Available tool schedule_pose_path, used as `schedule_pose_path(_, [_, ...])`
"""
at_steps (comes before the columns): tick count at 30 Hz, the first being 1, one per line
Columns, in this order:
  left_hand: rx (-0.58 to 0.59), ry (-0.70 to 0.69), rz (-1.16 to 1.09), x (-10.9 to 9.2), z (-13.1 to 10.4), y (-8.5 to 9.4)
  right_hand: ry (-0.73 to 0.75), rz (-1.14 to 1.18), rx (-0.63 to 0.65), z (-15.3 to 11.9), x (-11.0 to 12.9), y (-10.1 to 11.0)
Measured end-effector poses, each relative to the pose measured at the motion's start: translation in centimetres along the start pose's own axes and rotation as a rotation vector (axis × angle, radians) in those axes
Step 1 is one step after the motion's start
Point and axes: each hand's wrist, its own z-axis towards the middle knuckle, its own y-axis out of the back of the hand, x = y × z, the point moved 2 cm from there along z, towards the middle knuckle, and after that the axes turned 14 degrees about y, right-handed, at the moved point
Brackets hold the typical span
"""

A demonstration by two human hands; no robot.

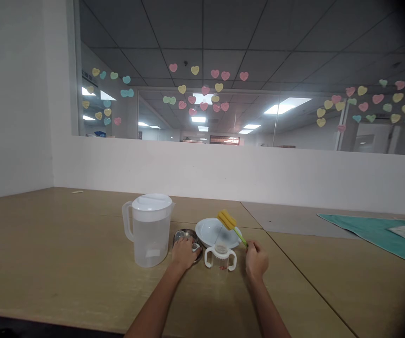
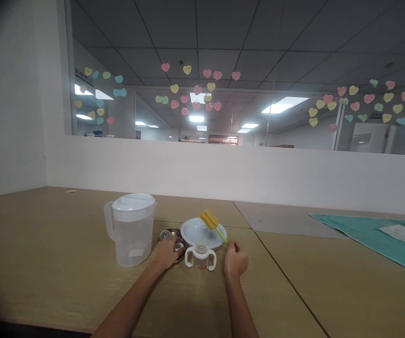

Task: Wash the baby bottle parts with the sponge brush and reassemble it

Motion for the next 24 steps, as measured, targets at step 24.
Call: schedule_pose_path(24, [-0.58,-0.425,-0.694,-1.1,-2.3,2.2,0.0,-0.003,-0.006,0.0,-0.1,-0.1])
